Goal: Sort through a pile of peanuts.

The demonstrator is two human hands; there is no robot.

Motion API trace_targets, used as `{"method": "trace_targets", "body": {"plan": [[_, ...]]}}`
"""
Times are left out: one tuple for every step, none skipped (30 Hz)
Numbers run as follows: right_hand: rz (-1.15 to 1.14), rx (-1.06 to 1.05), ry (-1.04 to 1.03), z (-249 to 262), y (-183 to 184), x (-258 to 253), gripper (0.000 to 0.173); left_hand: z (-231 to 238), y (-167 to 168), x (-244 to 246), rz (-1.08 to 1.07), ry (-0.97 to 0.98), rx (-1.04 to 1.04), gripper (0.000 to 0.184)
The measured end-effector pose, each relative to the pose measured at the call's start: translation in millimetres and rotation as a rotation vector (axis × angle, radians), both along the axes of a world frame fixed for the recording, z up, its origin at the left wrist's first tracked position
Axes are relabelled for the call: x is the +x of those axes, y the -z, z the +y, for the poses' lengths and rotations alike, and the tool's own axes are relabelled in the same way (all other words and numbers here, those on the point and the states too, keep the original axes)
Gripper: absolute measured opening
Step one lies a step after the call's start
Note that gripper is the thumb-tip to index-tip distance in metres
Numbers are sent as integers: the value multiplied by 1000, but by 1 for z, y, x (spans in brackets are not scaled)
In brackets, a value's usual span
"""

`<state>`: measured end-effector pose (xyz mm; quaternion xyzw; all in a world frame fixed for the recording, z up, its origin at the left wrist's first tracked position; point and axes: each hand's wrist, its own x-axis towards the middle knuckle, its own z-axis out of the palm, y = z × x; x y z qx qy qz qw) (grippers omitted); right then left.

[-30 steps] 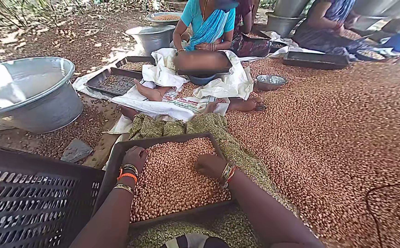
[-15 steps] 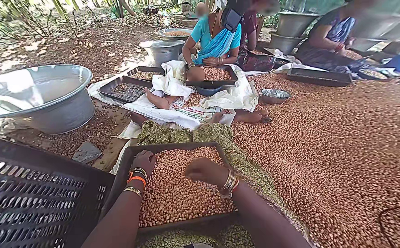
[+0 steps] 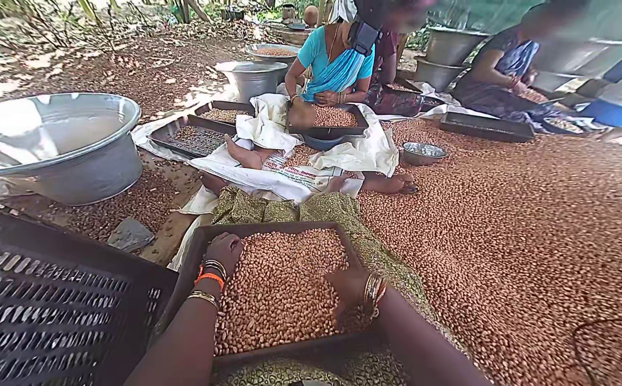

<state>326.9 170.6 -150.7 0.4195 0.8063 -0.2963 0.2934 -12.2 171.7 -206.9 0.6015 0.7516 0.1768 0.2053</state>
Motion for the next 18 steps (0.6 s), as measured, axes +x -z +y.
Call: {"method": "trace_targets", "body": {"plan": [[19,-18,-12,-6,-1,-9,90,0,1,-4,-55,5,15,34],[44,-29,3,-11,-3,-20,90,0,1,-7,-111,5,42,34],[73,-51,35,-15,-5,-31,90,-1,2,-10,-164,-2,62,34],[128,-69,80,-19,-5,-41,89,-1,3,-12,-206,-13,73,34],[200,-77,128,-22,-3,-52,87,-2,4,-13,-234,-19,75,35],[275,-78,184,-26,-2,-64,88,-2,4,-14,-257,-23,76,36],[355,-67,241,-30,-2,-77,92,-1,4,-14,-285,-29,84,37],[444,-45,283,-34,-4,-92,98,1,7,-15,-321,-36,97,38],[532,-31,297,-39,-5,-106,102,0,9,-17,-372,-45,112,38],[598,-17,270,-45,-7,-119,102,0,10,-18,-433,-55,125,38],[642,-11,199,-51,-10,-130,98,-1,11,-20,-497,-62,141,38],[677,-14,93,-57,-11,-138,91,-2,12,-21,-548,-64,154,39],[720,-7,-39,-62,-8,-143,81,-2,12,-22,-585,-64,156,41],[773,7,-191,-65,1,-144,68,-2,10,-22,-610,-65,145,42],[813,18,-355,-67,12,-144,54,-2,9,-23,-631,-66,138,42],[850,18,-495,-66,24,-140,40,-2,9,-22,-641,-76,142,42],[870,-5,-588,-63,32,-133,31,-3,8,-21,-649,-86,145,41],[874,-42,-639,-58,34,-124,27,-3,7,-21,-649,-86,147,41]]}}
